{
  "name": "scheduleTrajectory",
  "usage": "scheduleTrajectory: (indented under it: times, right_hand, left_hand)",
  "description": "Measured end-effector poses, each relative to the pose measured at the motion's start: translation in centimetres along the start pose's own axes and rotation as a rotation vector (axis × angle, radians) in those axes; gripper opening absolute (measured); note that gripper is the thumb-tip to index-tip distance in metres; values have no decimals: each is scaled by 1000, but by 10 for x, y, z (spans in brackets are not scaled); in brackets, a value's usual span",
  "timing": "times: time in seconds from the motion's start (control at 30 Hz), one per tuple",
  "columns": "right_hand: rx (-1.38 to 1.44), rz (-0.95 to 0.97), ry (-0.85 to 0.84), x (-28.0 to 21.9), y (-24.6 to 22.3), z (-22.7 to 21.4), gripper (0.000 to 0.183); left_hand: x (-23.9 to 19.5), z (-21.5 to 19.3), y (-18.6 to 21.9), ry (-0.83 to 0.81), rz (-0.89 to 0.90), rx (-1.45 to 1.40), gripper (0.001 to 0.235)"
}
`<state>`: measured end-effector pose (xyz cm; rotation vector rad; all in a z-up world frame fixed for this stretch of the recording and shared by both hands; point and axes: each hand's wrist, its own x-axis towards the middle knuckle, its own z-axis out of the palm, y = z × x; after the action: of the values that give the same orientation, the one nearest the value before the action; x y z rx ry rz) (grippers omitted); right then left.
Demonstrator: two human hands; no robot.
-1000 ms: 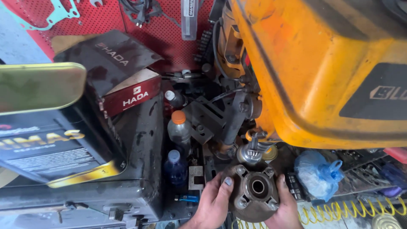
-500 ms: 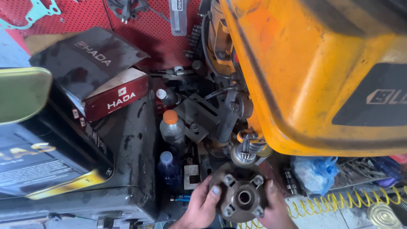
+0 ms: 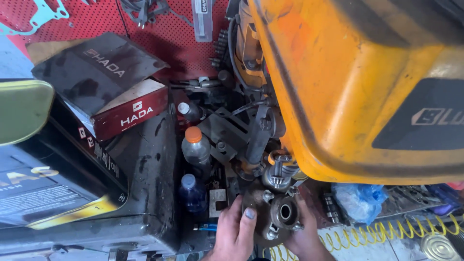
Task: The person aligns a black circular housing with a central hub onto the engine of a yellow vibratory compactor, pressing and rotating it by hand to seat it against the machine. They hold the part with both hands, reposition it repeatedly, and work at a cluttered repair bench beside the machine.
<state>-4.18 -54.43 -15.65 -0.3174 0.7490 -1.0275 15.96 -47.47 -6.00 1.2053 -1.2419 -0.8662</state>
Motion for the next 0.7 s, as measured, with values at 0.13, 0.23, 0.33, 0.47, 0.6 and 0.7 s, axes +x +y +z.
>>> scheduleTrajectory:
  times: [0.13,0.23,0.33,0.47,0.6,0.7]
  right_hand:
    - [-23,-41,12,-13,-11,33,48]
    - [-26,-44,123,-5,-8,9,45]
    - [7,5,84,-6,-8,-1,48]
    - [-62,-82,20,-12,-15,19,44]
    - [-39,25,73,-13,-8,5,50]
    - [-22,37,-44,-20,-8,16,52]
  left_hand:
    - [0,6,5,0,-63,-27,36]
    - [1,5,6,35,56,-53,42]
    - [-3,10,6,15,72,-80,45]
    - [-13,20,-28,112,13,64,43]
    - [-44,33,-50,398,-33,164,45]
    - [-45,24,-53,323,-47,122,44]
